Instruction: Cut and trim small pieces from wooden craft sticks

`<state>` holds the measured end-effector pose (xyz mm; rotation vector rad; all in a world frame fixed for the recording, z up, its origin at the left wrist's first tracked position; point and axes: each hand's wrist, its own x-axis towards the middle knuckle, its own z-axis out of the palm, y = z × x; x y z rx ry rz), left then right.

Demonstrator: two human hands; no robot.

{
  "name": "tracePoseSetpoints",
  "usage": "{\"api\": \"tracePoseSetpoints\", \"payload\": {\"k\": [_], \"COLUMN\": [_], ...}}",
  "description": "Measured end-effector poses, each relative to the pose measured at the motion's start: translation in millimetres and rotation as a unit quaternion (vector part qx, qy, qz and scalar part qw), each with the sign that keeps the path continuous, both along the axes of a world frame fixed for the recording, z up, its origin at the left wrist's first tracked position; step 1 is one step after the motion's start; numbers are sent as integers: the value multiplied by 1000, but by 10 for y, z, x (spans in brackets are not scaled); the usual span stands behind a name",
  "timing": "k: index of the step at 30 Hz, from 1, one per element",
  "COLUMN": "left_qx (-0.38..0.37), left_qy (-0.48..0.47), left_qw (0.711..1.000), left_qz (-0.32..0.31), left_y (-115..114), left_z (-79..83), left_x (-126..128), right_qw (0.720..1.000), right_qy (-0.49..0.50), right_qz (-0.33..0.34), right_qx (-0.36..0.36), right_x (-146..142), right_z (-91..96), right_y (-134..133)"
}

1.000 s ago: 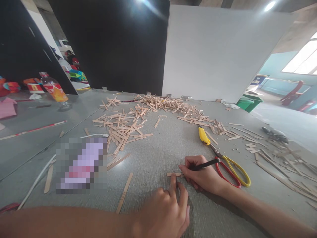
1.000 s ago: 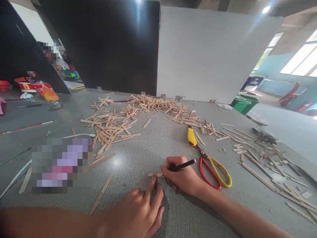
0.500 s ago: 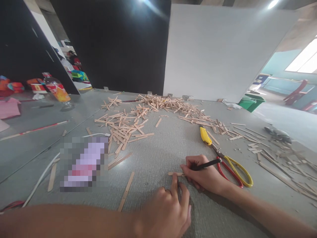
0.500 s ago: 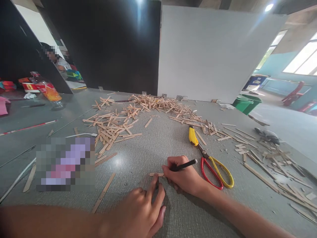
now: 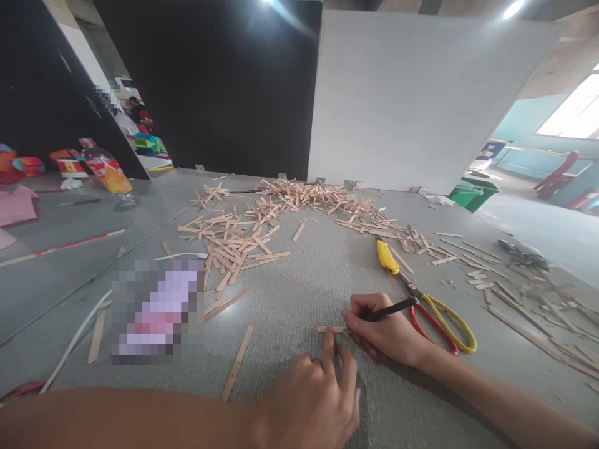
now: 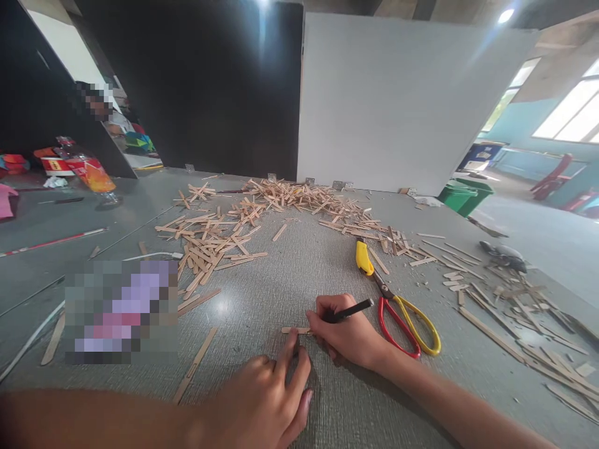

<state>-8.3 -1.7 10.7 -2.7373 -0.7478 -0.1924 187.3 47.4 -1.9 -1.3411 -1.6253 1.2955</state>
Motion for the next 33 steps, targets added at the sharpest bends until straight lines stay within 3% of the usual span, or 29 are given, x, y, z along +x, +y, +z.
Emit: {"api": "tracePoseSetpoints", "payload": {"k": [29, 33], "left_qx": [28, 41], "left_qy": [-25, -20], "left_qw": [999, 999], "left_qz": [-4, -11], "left_y": [-10, 1], "left_z": [5, -2], "left_x": [-7, -19], "right_qw": [999, 996], "right_qy": [-47, -81], "right_qz": [2, 23], "right_qx": [11, 41], "right_x": [-23, 52], "right_z": [10, 143], "right_y": [-3, 25]}}
